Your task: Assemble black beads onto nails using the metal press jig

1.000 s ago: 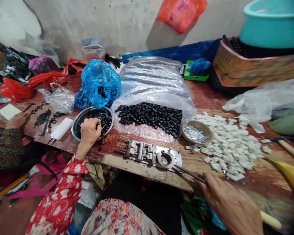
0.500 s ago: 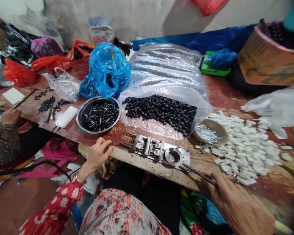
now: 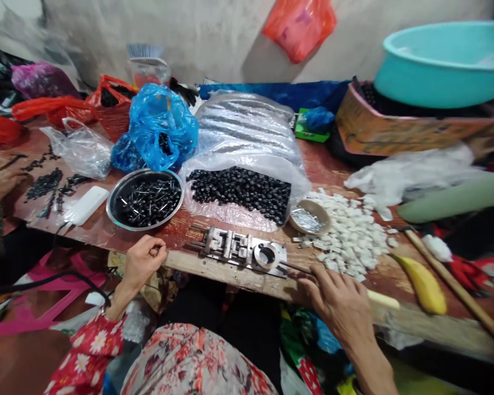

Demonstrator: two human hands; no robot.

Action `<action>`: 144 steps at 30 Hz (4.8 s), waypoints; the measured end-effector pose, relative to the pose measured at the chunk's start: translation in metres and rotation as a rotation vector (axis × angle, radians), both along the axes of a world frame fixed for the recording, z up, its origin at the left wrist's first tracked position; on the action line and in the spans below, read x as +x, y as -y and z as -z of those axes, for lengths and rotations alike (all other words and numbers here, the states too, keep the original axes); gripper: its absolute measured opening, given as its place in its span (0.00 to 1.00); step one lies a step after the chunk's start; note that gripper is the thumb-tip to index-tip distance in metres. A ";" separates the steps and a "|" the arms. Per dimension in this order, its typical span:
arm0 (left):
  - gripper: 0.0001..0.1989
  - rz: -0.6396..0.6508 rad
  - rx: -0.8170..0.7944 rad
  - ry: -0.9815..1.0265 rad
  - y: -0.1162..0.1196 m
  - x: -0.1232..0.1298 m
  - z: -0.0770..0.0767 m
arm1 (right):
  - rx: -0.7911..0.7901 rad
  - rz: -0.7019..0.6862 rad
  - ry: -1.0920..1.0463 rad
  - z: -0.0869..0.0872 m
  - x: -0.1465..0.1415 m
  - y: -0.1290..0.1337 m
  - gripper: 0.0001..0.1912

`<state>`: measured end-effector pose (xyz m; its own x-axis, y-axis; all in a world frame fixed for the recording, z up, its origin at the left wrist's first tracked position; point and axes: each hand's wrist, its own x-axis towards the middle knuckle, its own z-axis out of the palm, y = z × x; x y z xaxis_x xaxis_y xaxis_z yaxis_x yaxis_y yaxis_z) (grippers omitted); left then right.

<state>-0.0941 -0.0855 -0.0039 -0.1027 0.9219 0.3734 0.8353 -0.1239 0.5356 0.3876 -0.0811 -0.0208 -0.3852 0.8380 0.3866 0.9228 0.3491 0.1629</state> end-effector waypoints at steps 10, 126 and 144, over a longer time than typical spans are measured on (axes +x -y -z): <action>0.09 -0.108 0.226 -0.376 -0.071 -0.048 -0.039 | -0.018 0.003 -0.204 0.006 -0.028 -0.042 0.17; 0.10 0.094 -0.142 -0.249 -0.171 0.102 0.008 | -0.390 0.086 -0.098 -0.024 -0.104 -0.169 0.16; 0.09 0.552 -0.005 0.259 -0.094 0.108 -0.012 | -0.350 -0.278 -0.837 -0.023 -0.128 -0.081 0.05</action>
<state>0.0135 0.0082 0.0082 0.3041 0.8667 0.3953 0.4913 -0.4982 0.7144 0.2591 0.0000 0.0020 -0.3001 0.8784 0.3720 0.5688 0.4778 -0.6695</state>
